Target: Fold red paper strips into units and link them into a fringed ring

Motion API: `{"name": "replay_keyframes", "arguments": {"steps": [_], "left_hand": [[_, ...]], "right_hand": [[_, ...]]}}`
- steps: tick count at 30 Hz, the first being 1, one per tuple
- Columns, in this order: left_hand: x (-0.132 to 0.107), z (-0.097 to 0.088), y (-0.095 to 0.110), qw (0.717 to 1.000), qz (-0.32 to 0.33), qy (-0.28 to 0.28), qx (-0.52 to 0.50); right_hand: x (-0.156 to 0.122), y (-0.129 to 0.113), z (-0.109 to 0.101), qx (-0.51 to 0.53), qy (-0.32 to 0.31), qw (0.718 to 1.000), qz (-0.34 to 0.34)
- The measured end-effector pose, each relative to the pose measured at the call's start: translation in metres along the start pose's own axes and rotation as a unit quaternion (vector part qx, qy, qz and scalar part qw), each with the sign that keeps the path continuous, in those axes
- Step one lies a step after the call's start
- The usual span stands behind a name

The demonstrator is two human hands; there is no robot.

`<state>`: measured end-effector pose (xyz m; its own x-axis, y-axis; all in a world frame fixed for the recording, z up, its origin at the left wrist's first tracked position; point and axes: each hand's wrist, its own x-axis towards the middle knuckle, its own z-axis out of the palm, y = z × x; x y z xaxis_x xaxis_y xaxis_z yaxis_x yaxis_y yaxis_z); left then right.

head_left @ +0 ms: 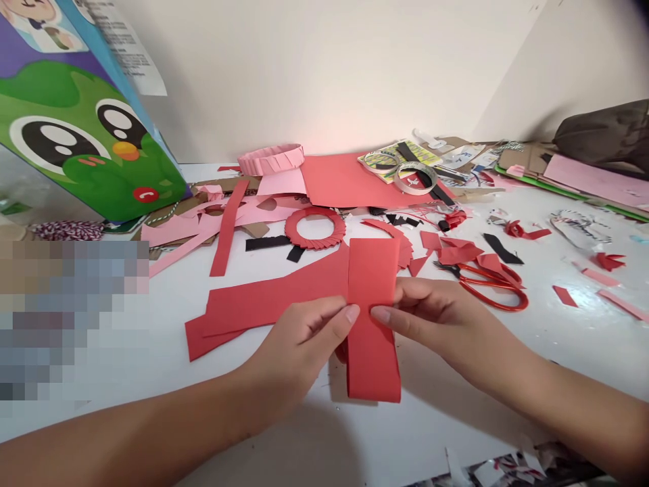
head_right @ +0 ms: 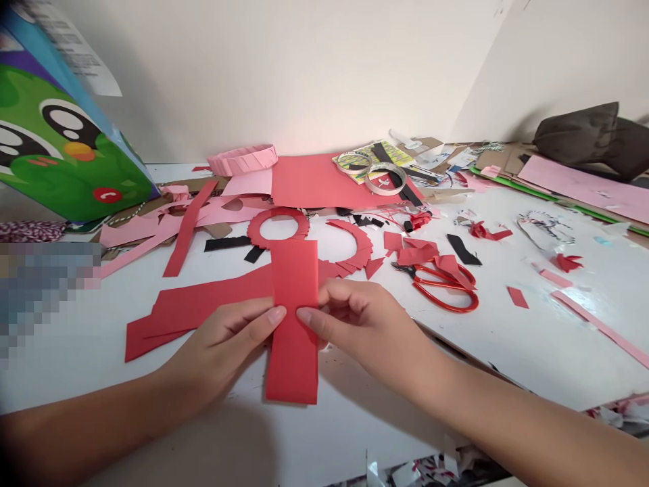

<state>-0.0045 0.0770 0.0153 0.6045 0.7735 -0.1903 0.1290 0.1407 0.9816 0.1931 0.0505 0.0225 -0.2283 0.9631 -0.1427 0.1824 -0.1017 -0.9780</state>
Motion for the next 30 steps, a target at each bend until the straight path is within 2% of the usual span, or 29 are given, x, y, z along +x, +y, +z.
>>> {"name": "replay_keyframes", "arguments": {"steps": [6,11,15,21,26,30], "left_hand": [[-0.002,0.0,0.002,1.0,-0.001,-0.001,0.009],[-0.005,-0.001,0.005,0.997,-0.033,-0.047,0.044],[-0.004,-0.002,0.006,0.996,-0.027,-0.054,0.062],[-0.001,-0.003,0.01,0.99,-0.059,-0.116,0.062],[-0.001,-0.004,0.012,0.988,-0.06,-0.117,0.074],[-0.003,-0.004,0.009,0.992,-0.042,-0.102,0.066]], "right_hand": [[-0.002,-0.001,0.0,0.009,0.001,1.0,0.009],[-0.003,-0.001,-0.002,0.014,0.046,0.999,-0.019],[-0.002,-0.001,-0.001,0.021,0.056,0.998,-0.024],[-0.003,-0.002,-0.005,0.032,0.071,0.997,-0.024],[-0.003,0.001,-0.009,0.038,0.105,0.993,-0.034],[-0.001,0.005,-0.009,0.068,0.097,0.992,-0.033]]}}
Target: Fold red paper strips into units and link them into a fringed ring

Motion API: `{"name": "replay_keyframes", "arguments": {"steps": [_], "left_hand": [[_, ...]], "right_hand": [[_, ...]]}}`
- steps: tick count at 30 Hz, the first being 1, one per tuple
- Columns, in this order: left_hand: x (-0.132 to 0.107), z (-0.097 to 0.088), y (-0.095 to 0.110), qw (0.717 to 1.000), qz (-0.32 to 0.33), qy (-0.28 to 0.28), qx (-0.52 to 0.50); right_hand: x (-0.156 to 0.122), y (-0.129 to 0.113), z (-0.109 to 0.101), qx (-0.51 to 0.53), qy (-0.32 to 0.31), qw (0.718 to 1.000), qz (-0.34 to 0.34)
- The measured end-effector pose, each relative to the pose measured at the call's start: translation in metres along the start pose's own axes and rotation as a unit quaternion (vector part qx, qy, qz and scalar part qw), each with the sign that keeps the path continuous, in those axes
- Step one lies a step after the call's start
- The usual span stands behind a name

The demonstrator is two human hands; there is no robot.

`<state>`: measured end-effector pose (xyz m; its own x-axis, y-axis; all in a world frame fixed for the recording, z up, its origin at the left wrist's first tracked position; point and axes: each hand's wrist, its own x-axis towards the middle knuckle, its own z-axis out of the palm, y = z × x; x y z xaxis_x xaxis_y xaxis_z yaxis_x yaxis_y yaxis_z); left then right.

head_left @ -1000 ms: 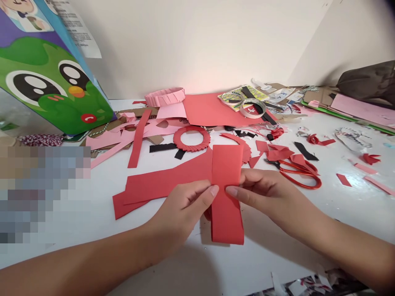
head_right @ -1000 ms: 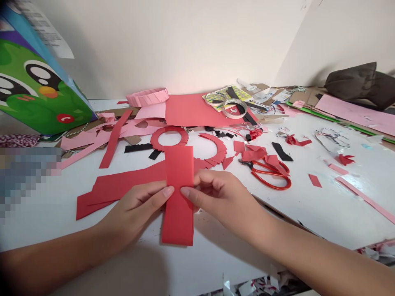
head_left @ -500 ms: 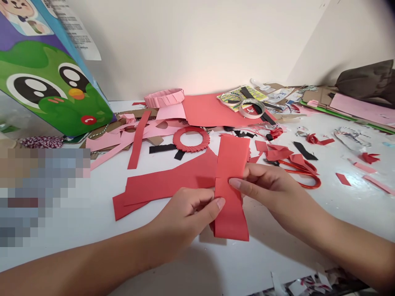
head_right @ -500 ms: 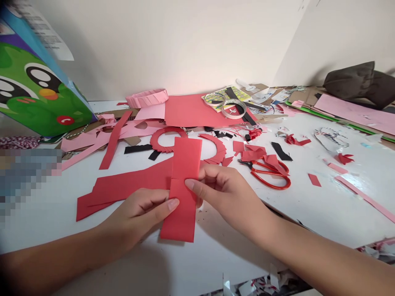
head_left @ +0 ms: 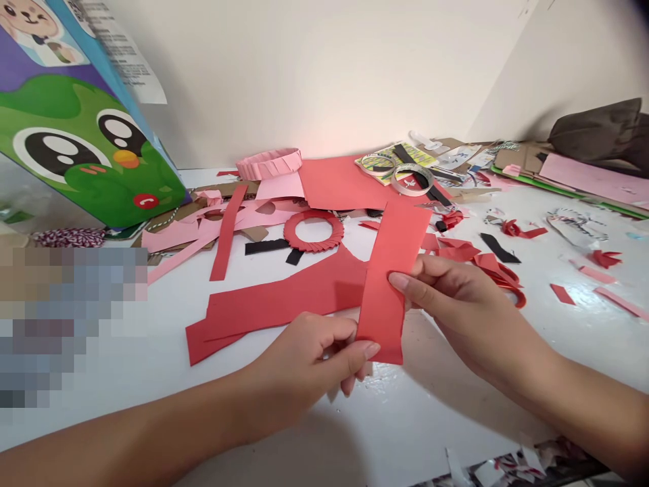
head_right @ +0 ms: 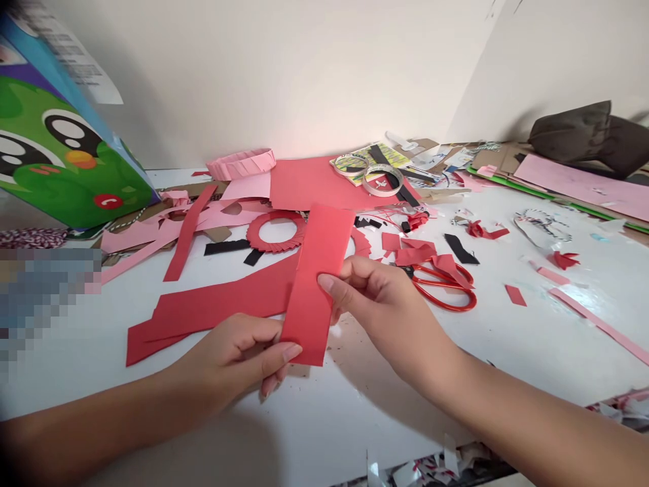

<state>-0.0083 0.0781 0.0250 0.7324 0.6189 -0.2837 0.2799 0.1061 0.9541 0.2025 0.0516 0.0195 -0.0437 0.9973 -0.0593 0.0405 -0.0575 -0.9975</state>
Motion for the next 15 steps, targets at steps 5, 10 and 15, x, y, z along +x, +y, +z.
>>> {"name": "replay_keyframes", "arguments": {"steps": [5,10,15], "left_hand": [[0.0,0.001,-0.007,0.998,0.026,0.055,0.02],[0.003,-0.001,-0.008,0.997,0.027,0.073,0.014],[0.002,0.0,-0.007,0.996,0.031,0.086,-0.001]], "right_hand": [[0.0,-0.003,0.006,0.015,-0.091,0.994,0.054],[-0.001,-0.005,0.013,0.018,-0.194,0.973,0.125],[-0.003,-0.004,0.012,-0.046,-0.167,0.977,0.125]]}}
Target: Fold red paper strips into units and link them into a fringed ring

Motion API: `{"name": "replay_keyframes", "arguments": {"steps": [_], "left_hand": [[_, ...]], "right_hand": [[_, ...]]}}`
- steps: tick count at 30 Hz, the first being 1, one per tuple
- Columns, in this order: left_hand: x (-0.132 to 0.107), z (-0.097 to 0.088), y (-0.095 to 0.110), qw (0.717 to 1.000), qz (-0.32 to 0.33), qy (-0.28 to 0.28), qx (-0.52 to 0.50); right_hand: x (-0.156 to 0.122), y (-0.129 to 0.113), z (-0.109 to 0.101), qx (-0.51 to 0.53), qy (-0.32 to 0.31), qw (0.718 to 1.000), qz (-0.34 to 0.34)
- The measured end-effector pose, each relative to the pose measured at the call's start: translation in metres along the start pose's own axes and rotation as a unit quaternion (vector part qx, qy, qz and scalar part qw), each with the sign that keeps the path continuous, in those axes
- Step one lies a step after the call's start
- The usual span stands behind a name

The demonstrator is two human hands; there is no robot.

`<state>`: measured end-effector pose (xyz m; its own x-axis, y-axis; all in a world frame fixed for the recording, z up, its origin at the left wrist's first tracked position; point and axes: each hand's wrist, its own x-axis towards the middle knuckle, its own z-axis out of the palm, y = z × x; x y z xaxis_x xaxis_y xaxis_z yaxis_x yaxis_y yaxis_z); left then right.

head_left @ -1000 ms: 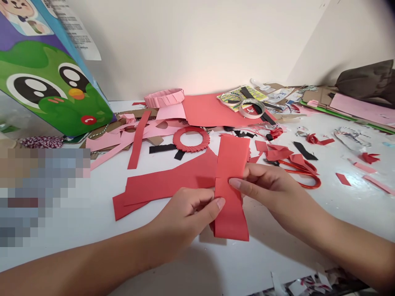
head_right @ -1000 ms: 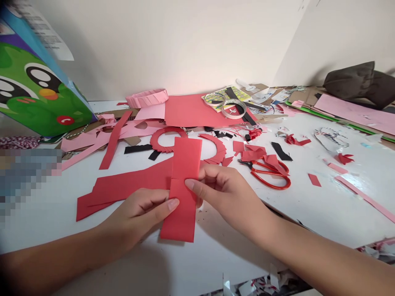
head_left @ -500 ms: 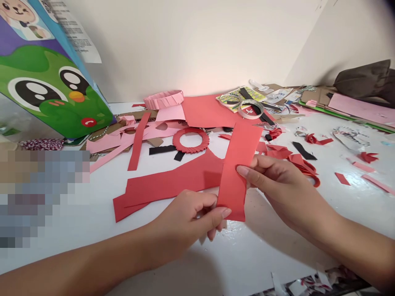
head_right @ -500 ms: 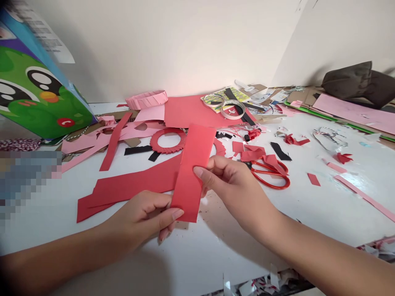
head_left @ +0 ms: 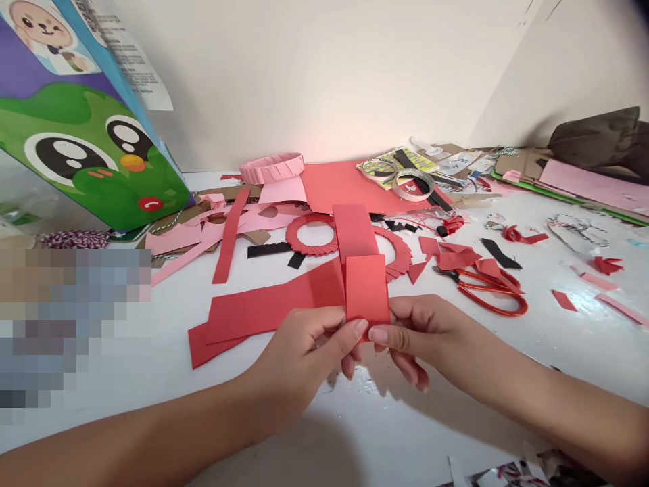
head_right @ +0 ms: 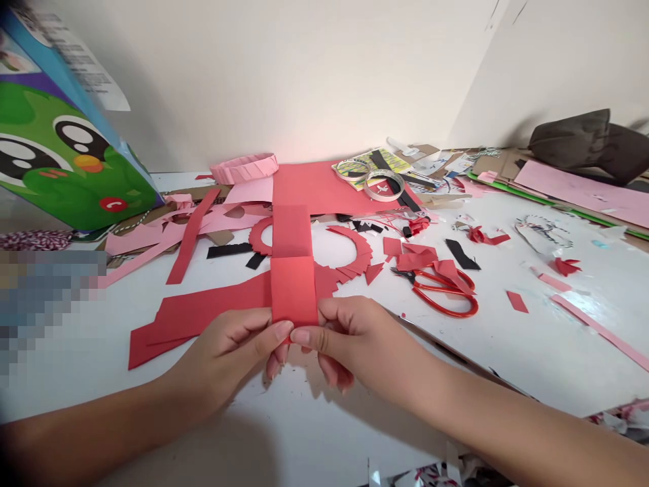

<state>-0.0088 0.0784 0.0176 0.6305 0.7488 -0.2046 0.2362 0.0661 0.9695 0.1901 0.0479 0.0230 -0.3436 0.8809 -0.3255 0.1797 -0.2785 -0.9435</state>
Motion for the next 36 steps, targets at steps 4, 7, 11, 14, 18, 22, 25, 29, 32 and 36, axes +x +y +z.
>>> {"name": "replay_keyframes", "arguments": {"steps": [4,7,11,14,18,22,25,29,32,36], "left_hand": [[0.001,0.001,0.001,0.999,-0.003,0.005,-0.036],[0.003,0.001,0.0,0.995,0.012,0.049,-0.086],[0.005,0.0,-0.004,0.986,0.019,0.109,-0.128],[0.007,0.0,-0.008,0.981,0.013,0.1,-0.163],[0.007,-0.001,-0.009,0.978,0.011,0.051,-0.203],[0.003,-0.001,-0.008,0.977,0.004,0.001,-0.214],[0.002,-0.002,-0.006,0.977,0.003,-0.001,-0.215],[0.004,-0.004,-0.003,0.977,0.005,0.049,-0.208],[0.006,-0.003,-0.001,0.979,0.001,0.059,-0.196],[0.005,0.0,0.001,0.984,-0.006,0.068,-0.163]], "right_hand": [[-0.004,0.002,-0.001,-0.065,0.021,0.997,0.021],[-0.005,0.001,0.0,-0.083,-0.006,0.996,0.034],[-0.004,0.001,0.002,-0.073,-0.003,0.997,-0.011],[-0.004,0.003,0.001,-0.061,0.1,0.983,-0.143],[-0.003,0.009,-0.005,-0.14,0.166,0.923,-0.318],[-0.004,0.014,-0.007,-0.285,0.2,0.866,-0.358],[-0.006,0.014,-0.007,-0.313,0.207,0.851,-0.367],[-0.007,0.011,-0.006,-0.301,0.207,0.854,-0.371],[-0.007,0.01,-0.006,-0.278,0.206,0.87,-0.352],[-0.004,0.009,-0.005,-0.227,0.215,0.9,-0.305]]}}
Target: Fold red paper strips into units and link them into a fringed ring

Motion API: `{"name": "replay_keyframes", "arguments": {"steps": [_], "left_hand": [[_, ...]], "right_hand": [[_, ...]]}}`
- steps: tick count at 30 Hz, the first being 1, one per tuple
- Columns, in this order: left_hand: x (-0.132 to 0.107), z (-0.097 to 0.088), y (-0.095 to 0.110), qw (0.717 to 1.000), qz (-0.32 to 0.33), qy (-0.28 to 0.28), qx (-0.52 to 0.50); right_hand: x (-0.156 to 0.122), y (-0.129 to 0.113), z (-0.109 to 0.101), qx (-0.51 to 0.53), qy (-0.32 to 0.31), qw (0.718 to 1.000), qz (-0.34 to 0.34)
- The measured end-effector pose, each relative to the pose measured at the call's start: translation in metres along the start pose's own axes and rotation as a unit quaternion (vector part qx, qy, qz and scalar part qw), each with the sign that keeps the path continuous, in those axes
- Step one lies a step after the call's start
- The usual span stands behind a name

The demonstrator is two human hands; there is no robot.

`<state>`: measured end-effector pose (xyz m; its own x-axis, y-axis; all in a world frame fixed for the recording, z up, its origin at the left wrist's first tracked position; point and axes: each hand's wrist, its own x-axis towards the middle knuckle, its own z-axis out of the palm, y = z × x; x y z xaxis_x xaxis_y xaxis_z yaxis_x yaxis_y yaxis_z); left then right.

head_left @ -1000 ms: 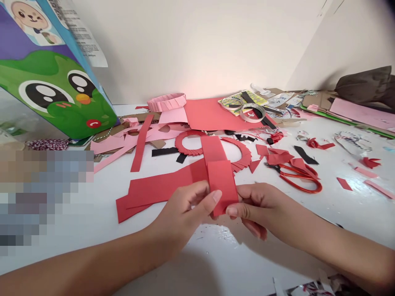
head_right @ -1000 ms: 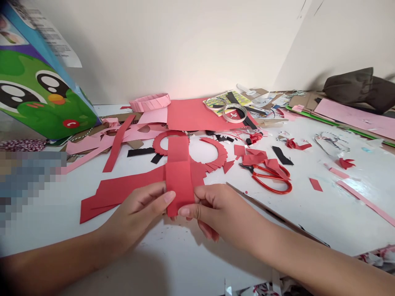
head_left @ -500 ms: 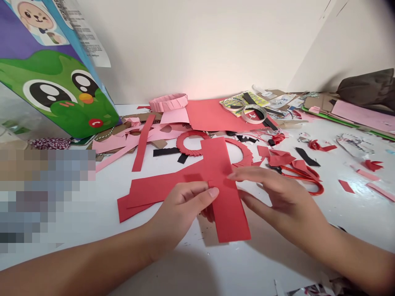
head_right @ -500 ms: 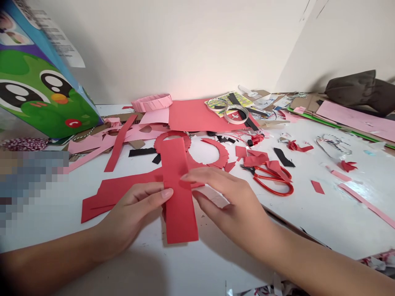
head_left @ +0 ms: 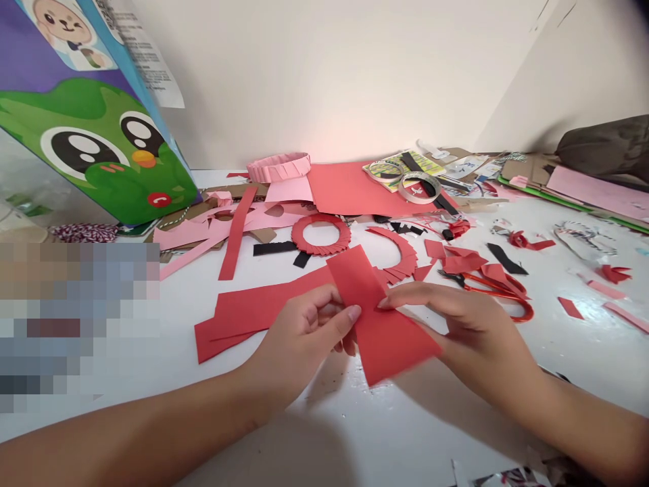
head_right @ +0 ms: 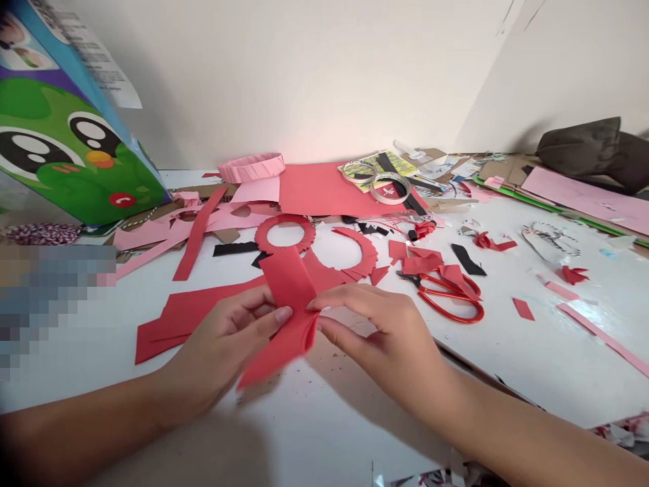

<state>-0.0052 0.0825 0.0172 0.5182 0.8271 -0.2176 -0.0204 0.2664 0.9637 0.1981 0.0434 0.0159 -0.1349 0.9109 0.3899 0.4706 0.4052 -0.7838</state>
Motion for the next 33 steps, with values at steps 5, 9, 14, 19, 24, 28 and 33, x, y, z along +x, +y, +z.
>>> {"name": "replay_keyframes", "arguments": {"steps": [5,9,14,19,24,28,33], "left_hand": [[0.0,0.001,0.0,0.999,0.016,-0.01,0.046],[-0.001,0.0,-0.002,0.997,0.022,-0.025,0.072],[-0.003,0.001,-0.003,0.995,0.033,-0.041,0.089],[-0.006,-0.001,-0.007,0.993,0.034,-0.043,0.106],[-0.005,-0.001,-0.006,0.988,0.027,-0.021,0.152],[-0.004,-0.001,-0.004,0.987,0.018,-0.006,0.158],[-0.005,0.0,-0.005,0.99,0.018,-0.003,0.141]], "right_hand": [[0.004,0.0,0.003,0.044,-0.015,0.994,0.099],[0.007,0.0,0.002,0.05,-0.022,0.991,0.125],[0.009,0.0,0.002,0.046,-0.035,0.988,0.146],[0.011,0.001,0.002,0.039,-0.062,0.985,0.158],[0.01,0.002,0.001,0.03,-0.081,0.984,0.157],[0.01,0.002,0.001,0.013,-0.084,0.985,0.152],[0.01,0.002,0.001,0.006,-0.081,0.987,0.136]]}}
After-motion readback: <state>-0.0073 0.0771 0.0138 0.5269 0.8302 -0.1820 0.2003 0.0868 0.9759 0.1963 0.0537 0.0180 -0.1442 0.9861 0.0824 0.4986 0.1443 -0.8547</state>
